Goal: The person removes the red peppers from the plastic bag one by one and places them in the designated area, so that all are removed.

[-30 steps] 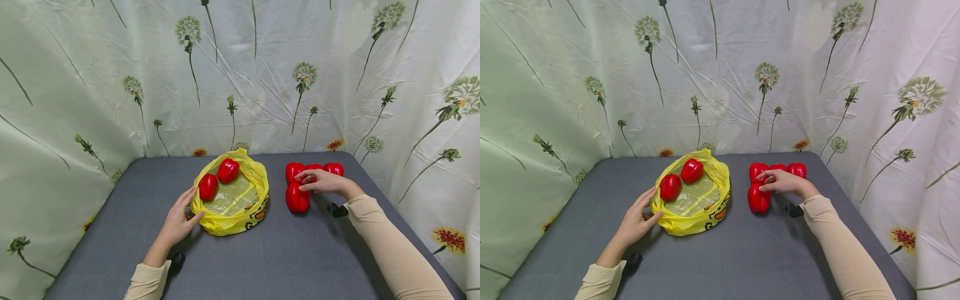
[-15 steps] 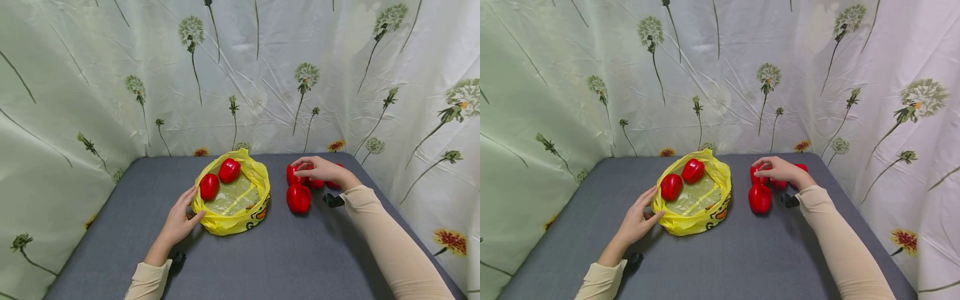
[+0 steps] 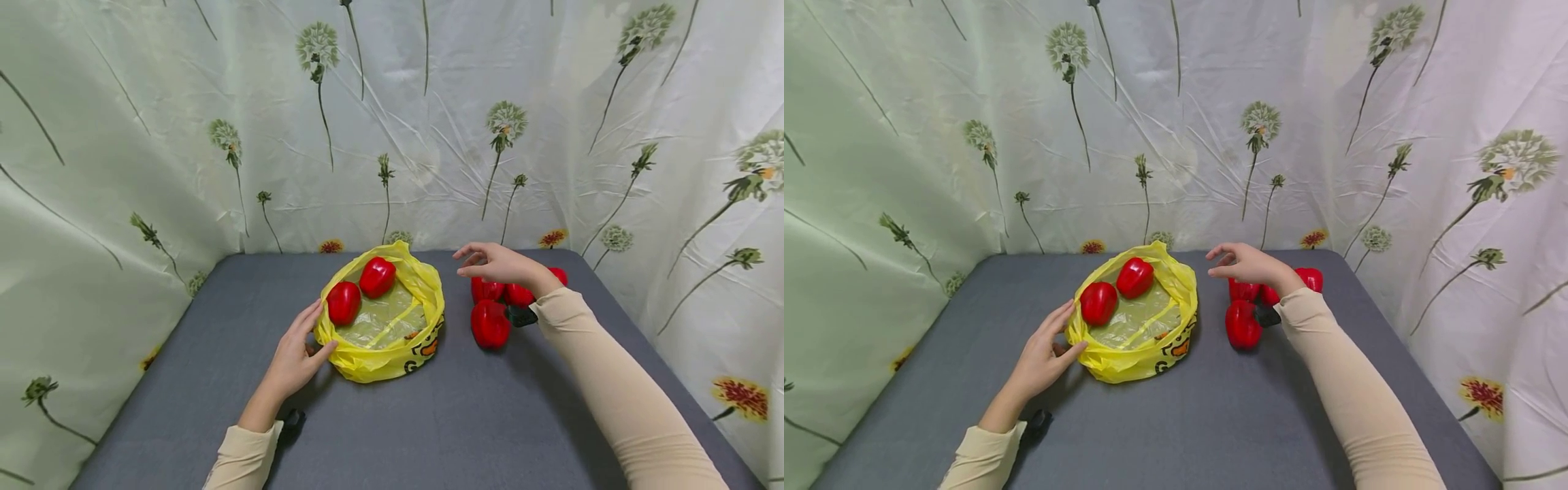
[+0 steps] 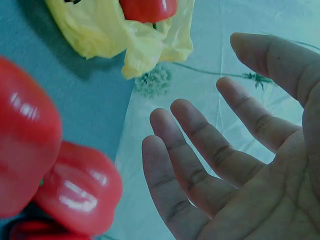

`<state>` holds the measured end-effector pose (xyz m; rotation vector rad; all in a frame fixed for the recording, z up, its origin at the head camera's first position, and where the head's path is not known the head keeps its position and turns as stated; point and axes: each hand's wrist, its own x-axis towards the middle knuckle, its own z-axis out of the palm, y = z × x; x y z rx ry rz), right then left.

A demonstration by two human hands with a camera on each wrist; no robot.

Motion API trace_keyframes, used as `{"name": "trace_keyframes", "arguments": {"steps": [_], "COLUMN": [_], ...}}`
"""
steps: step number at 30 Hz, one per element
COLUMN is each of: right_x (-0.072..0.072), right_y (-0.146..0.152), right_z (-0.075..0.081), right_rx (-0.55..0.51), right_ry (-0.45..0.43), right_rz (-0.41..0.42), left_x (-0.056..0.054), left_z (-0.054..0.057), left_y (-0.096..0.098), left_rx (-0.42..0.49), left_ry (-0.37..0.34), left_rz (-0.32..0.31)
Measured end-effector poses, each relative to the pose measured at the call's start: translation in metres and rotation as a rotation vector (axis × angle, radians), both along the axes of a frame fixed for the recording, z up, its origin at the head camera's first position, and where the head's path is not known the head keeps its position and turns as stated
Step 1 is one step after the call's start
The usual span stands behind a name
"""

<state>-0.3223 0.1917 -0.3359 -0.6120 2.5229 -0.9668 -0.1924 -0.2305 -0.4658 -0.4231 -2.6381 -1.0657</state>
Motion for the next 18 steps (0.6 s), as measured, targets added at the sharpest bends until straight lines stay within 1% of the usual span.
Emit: {"name": "trace_keyframes", "arguments": {"steps": [7, 13, 18], "right_x": [-0.005, -0.01, -0.012], "right_y": [-0.025, -0.048, -0.069], "right_z": [0.0, -0.003, -0.009], "right_rx": [-0.01, -0.039, -0.084], "right_ry": [0.004, -0.042, -0.067], "right_rz": [0.028, 0.016, 0.022], "left_x": [0.0, 0.0, 0.0], "left_z": [0.001, 0.001, 0.001], "left_y": [0.0, 0.0, -0.001], "left_rx": [0.003, 0.013, 0.011], "left_ry": [0.006, 0.01, 0.007], "left_rz": [0.006, 0.003, 0.009]}}
